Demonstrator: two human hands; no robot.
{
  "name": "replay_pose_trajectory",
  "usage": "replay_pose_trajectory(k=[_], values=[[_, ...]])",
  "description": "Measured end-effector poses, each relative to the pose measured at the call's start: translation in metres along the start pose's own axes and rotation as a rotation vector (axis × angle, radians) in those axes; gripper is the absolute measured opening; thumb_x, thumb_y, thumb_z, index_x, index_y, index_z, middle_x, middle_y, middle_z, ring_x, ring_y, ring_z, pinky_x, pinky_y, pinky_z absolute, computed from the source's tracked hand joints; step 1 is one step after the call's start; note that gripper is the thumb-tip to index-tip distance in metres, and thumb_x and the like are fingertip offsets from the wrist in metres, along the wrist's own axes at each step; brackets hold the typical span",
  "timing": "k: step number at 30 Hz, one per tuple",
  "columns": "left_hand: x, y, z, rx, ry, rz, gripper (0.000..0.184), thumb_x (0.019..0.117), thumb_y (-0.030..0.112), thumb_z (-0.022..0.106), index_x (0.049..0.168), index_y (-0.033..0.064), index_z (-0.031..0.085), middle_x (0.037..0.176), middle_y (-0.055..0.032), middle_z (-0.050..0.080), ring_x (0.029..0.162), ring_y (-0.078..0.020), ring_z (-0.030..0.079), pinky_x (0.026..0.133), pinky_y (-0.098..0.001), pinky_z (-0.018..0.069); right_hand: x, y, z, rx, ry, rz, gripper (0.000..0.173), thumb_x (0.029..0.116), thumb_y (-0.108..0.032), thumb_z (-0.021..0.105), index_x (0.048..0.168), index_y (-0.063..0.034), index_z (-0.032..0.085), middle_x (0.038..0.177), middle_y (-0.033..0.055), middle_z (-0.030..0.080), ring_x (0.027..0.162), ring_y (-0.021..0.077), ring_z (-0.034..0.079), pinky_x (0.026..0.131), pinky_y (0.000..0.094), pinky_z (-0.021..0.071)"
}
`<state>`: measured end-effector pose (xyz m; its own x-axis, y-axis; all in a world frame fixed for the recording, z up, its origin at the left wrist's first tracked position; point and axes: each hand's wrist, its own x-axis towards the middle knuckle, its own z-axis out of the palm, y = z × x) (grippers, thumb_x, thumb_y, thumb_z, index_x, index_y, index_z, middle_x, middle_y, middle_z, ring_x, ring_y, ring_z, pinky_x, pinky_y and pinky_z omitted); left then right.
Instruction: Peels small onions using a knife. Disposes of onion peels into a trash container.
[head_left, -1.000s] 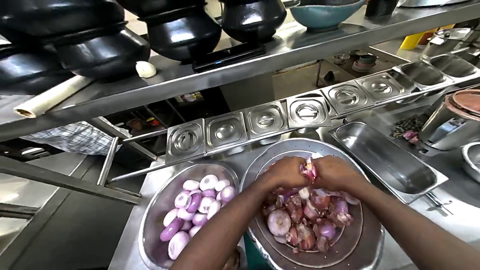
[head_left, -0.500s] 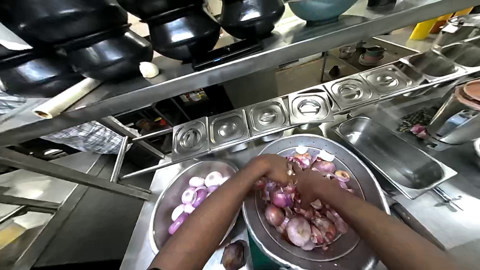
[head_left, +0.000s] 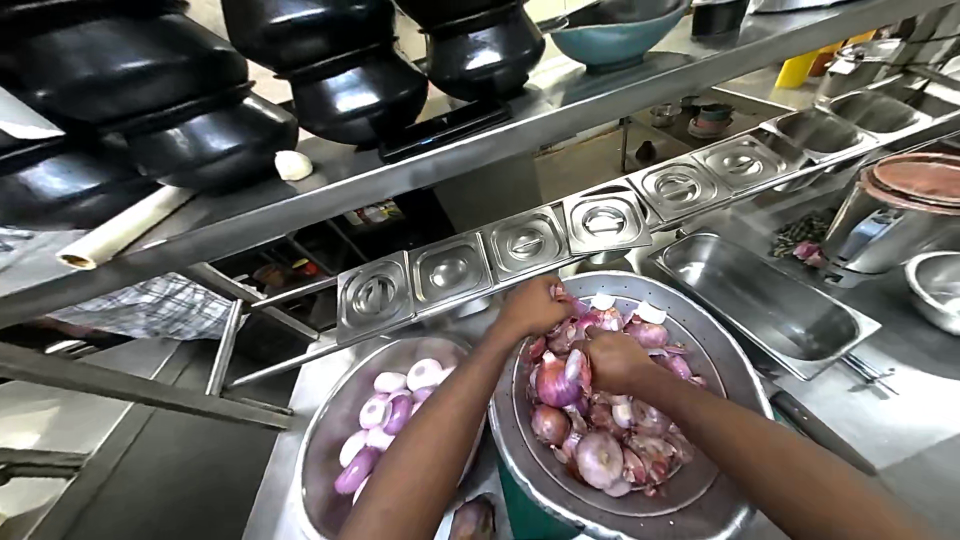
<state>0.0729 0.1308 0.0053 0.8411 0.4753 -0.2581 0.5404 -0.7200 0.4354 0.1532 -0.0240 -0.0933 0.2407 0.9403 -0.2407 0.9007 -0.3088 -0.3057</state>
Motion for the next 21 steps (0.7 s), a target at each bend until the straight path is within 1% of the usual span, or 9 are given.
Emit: replay_pose_trajectory(k=[3, 6, 9, 11, 14, 16, 18, 20, 21], values=[[-0.003, -0.006, -0.003, -0.054, 0.048, -0.012, 0.037, 0.0882, 0.036, 0.073, 0.117, 0.0124, 0.069, 0.098, -0.0179, 0.071, 0.093, -0.0369, 0.068, 0.08, -0.0637, 0.0525, -0.005, 0.015, -0.01, 0.151, 0.061, -0.045, 0.043, 0.0786, -0.027, 0.085, 0.116, -0.0114, 0.072, 0.114, 0.0161, 0.069, 0.106, 0.0366, 0.067, 0.089, 0.0609, 0.0538], [-0.011, -0.017, -0.013, -0.162, 0.096, -0.046, 0.038, 0.0887, 0.033, 0.074, 0.12, 0.0109, 0.068, 0.101, -0.0194, 0.071, 0.094, -0.0377, 0.069, 0.082, -0.064, 0.0527, -0.03, 0.021, -0.041, 0.45, 0.169, 0.042, 0.033, 0.0791, -0.016, 0.086, 0.105, -0.0017, 0.071, 0.097, 0.0171, 0.071, 0.095, 0.0334, 0.069, 0.086, 0.0579, 0.0538], [-0.013, -0.021, -0.015, -0.274, 0.103, -0.036, 0.033, 0.0895, 0.028, 0.074, 0.116, 0.0101, 0.067, 0.097, -0.0178, 0.071, 0.085, -0.0337, 0.07, 0.077, -0.0595, 0.0553, -0.061, 0.029, -0.065, 0.851, 0.33, 0.149, 0.038, 0.0794, -0.003, 0.083, 0.113, -0.0042, 0.067, 0.095, 0.0093, 0.071, 0.085, 0.0193, 0.069, 0.077, 0.042, 0.0589], [-0.014, -0.01, -0.006, -0.233, 0.074, -0.012, 0.037, 0.0887, 0.029, 0.074, 0.12, 0.0106, 0.068, 0.102, -0.0195, 0.071, 0.093, -0.0365, 0.069, 0.082, -0.0632, 0.0537, -0.079, 0.036, -0.079, 1.082, 0.454, 0.101, 0.036, 0.0786, 0.007, 0.076, 0.11, -0.006, 0.065, 0.089, 0.0042, 0.07, 0.076, 0.012, 0.067, 0.067, 0.032, 0.059], [-0.019, 0.021, 0.021, -0.024, 0.042, 0.053, 0.039, 0.0876, 0.031, 0.073, 0.122, 0.0138, 0.068, 0.106, -0.0177, 0.071, 0.102, -0.0383, 0.068, 0.085, -0.0655, 0.0528, -0.103, 0.047, -0.096, 1.189, 0.557, 0.122, 0.028, 0.0802, 0.006, 0.074, 0.105, -0.0056, 0.066, 0.079, 0.0042, 0.069, 0.063, 0.0115, 0.064, 0.055, 0.0284, 0.0564], [-0.021, 0.04, 0.047, 0.11, 0.028, 0.098, 0.039, 0.0894, 0.03, 0.072, 0.124, 0.0122, 0.068, 0.116, -0.0173, 0.07, 0.108, -0.0393, 0.067, 0.087, -0.0652, 0.053, -0.116, 0.05, -0.099, 1.216, 0.601, 0.125, 0.026, 0.0764, 0.004, 0.074, 0.099, -0.0066, 0.067, 0.075, 0.0042, 0.068, 0.06, 0.0116, 0.064, 0.053, 0.0273, 0.0553], [-0.013, 0.047, 0.078, 0.193, -0.058, 0.116, 0.046, 0.0888, 0.033, 0.071, 0.129, 0.0108, 0.065, 0.134, -0.0194, 0.06, 0.117, -0.0409, 0.062, 0.091, -0.0645, 0.0525, -0.127, 0.052, -0.098, 1.22, 0.618, 0.118, 0.027, 0.074, 0.003, 0.074, 0.097, -0.0078, 0.067, 0.076, 0.0038, 0.069, 0.062, 0.0111, 0.065, 0.055, 0.0268, 0.0563], [-0.013, 0.054, 0.103, 0.18, -0.198, 0.074, 0.063, 0.0877, 0.038, 0.072, 0.14, 0.0069, 0.056, 0.156, -0.0299, 0.034, 0.122, -0.0501, 0.056, 0.093, -0.0674, 0.0511, -0.136, 0.054, -0.093, 1.227, 0.606, 0.146, 0.03, 0.0735, 0.002, 0.074, 0.1, -0.0082, 0.067, 0.078, 0.0038, 0.069, 0.064, 0.0115, 0.066, 0.057, 0.0271, 0.0568], [-0.015, 0.059, 0.112, 0.173, -0.251, 0.05, 0.071, 0.0864, 0.039, 0.073, 0.146, 0.0077, 0.049, 0.161, -0.0331, 0.021, 0.119, -0.0531, 0.056, 0.092, -0.0674, 0.0511, -0.14, 0.056, -0.089, 1.238, 0.596, 0.174, 0.03, 0.0747, 0.002, 0.075, 0.102, -0.0073, 0.067, 0.078, 0.0044, 0.069, 0.065, 0.0123, 0.066, 0.057, 0.0279, 0.0572]])
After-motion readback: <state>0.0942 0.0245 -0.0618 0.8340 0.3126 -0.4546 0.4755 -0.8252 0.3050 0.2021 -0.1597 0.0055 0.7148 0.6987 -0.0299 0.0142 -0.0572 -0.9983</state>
